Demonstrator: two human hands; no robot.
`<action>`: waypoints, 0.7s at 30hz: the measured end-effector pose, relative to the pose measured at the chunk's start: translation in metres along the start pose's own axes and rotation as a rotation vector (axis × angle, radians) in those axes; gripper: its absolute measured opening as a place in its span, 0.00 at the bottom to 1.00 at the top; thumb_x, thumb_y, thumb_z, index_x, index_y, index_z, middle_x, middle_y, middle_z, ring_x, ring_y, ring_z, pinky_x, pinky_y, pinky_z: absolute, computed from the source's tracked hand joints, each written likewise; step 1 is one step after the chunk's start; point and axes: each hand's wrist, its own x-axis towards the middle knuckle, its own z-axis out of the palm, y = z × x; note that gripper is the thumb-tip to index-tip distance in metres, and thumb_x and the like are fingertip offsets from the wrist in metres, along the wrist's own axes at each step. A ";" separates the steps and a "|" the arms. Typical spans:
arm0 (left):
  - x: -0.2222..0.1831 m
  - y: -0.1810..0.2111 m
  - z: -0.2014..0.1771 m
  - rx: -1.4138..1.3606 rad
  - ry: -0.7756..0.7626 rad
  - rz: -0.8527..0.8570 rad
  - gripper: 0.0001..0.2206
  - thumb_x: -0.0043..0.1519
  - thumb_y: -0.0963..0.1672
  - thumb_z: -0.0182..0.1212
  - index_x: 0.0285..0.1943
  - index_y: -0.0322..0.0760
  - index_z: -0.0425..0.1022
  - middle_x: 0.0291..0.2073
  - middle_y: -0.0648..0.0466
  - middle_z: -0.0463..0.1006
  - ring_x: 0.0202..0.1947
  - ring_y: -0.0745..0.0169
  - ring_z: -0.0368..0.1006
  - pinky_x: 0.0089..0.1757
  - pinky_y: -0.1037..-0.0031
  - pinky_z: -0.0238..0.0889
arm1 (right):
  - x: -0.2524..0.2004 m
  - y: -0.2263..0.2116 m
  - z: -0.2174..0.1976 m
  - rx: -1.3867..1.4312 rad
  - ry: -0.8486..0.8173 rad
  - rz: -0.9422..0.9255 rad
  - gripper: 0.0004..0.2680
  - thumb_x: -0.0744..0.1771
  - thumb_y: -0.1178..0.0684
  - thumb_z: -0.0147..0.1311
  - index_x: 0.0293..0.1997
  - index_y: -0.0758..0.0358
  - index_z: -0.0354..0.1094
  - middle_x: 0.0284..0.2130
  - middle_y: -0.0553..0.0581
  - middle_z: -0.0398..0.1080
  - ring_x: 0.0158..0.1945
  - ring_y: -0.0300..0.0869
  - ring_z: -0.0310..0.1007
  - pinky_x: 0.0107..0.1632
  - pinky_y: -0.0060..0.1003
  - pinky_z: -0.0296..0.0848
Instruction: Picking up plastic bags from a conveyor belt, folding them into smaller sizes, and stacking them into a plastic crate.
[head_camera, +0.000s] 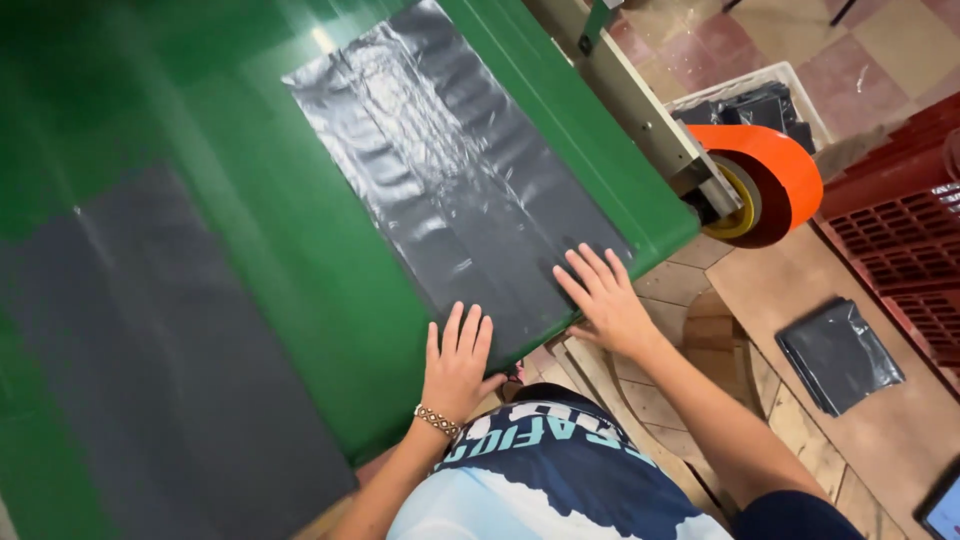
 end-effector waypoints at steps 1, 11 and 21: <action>0.003 0.002 0.002 0.028 0.053 0.020 0.35 0.46 0.54 0.68 0.63 0.38 0.67 0.63 0.47 0.67 0.66 0.45 0.60 0.57 0.47 0.58 | -0.003 0.012 0.004 0.001 0.021 -0.017 0.40 0.56 0.28 0.57 0.73 0.55 0.50 0.69 0.65 0.53 0.74 0.56 0.47 0.72 0.60 0.44; 0.014 -0.047 0.019 -0.328 0.191 -0.133 0.12 0.54 0.45 0.56 0.44 0.55 0.79 0.37 0.66 0.78 0.41 0.65 0.77 0.38 0.71 0.66 | 0.025 0.130 -0.015 0.310 -0.060 -0.090 0.07 0.63 0.48 0.55 0.42 0.50 0.69 0.38 0.50 0.72 0.44 0.49 0.75 0.44 0.47 0.72; 0.211 -0.268 0.024 -0.554 0.355 -0.872 0.10 0.63 0.48 0.63 0.39 0.38 0.79 0.29 0.45 0.81 0.36 0.45 0.79 0.37 0.59 0.70 | 0.367 0.196 0.053 0.607 0.217 0.218 0.11 0.61 0.53 0.66 0.47 0.49 0.73 0.38 0.52 0.77 0.45 0.49 0.77 0.48 0.43 0.74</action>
